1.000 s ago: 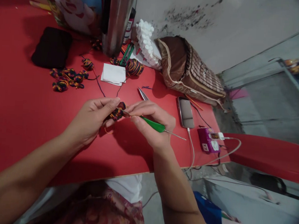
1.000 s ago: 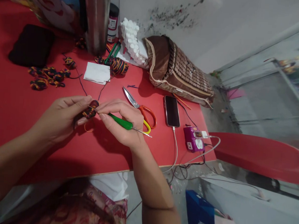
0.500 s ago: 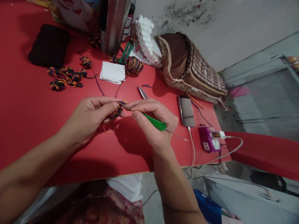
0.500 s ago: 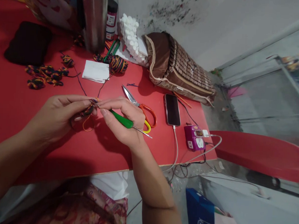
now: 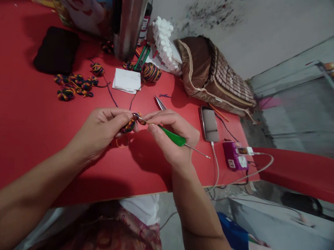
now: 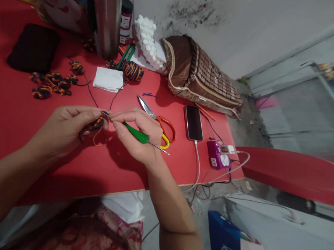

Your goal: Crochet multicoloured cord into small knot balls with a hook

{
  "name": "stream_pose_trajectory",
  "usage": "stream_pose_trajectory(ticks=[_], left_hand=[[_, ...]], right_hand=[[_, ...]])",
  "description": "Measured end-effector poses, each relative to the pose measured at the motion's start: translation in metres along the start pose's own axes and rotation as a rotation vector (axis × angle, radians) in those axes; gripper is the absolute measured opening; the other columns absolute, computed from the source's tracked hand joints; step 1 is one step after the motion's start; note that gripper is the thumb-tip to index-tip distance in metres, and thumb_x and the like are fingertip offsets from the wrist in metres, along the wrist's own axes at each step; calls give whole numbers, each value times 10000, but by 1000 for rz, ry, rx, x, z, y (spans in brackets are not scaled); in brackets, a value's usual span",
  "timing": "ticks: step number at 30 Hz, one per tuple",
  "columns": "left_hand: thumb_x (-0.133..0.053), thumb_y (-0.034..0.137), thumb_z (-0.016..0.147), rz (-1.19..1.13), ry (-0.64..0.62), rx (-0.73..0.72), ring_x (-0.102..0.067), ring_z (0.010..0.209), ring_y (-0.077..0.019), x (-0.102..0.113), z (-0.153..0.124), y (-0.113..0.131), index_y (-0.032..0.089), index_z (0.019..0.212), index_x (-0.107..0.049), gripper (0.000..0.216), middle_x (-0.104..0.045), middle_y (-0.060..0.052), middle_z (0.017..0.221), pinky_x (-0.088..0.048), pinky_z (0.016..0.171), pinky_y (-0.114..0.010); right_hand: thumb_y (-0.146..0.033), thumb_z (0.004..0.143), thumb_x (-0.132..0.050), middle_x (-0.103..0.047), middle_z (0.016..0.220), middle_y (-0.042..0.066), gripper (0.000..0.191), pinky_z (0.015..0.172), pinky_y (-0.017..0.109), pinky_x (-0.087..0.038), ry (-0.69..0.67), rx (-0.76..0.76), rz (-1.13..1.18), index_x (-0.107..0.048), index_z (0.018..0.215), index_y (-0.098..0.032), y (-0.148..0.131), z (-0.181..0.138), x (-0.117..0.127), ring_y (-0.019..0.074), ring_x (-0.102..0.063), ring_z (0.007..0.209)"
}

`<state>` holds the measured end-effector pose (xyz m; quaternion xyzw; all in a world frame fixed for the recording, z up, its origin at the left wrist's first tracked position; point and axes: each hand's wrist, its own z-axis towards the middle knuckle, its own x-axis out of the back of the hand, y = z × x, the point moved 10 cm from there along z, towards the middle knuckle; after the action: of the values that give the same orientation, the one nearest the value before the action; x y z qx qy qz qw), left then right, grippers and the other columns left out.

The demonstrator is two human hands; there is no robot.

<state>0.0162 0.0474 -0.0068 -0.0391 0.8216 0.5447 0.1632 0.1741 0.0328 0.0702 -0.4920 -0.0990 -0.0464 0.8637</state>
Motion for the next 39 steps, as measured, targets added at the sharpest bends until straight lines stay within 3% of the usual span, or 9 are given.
stream_pose_trajectory(ticks=[13,17,23,28,33,39], left_hand=[[-819,386,907,76,39,-96,-629,577,-150,2,-5,8,178,809,-839,231,-784,-65,772,-501,533,-261],[-753,373,974,230,37,-184,-636,593,-155,2,-6,18,170,815,-839,272,-760,-56,742,-493,556,-267],[-738,337,992,397,68,-383,-597,543,-122,3,-7,30,190,863,-866,234,-775,-34,741,-472,548,-251],[-779,348,972,164,72,-252,-641,570,-136,6,-1,11,194,902,-893,204,-804,-50,798,-511,526,-246],[-866,280,888,47,79,-239,-713,693,-147,5,-1,11,196,841,-887,99,-816,-50,797,-555,609,-217],[-870,305,891,24,92,-219,-636,553,-121,6,-2,9,215,897,-913,99,-822,-44,787,-525,513,-226]], right_hand=[[-180,988,-792,-883,1009,23,153,930,435,-687,9,14,21,-855,1024,-314,1,-1,0,240,-846,981],[-156,991,-777,-886,1014,28,147,938,416,-685,9,4,1,-849,1003,-285,-1,0,0,232,-848,987],[-115,987,-758,-878,1005,46,137,905,372,-695,0,112,-65,-817,1013,-235,-8,0,-2,203,-844,954],[-93,983,-761,-877,1018,51,183,909,356,-703,-13,244,-94,-810,1074,-244,-15,-1,-6,207,-852,976],[-69,980,-751,-856,999,53,185,907,336,-687,-11,314,-150,-794,1080,-219,-22,-3,-11,182,-830,958],[-125,989,-749,-814,1044,32,273,879,359,-658,57,284,-249,-760,1224,-263,-20,-4,-8,188,-772,960]])
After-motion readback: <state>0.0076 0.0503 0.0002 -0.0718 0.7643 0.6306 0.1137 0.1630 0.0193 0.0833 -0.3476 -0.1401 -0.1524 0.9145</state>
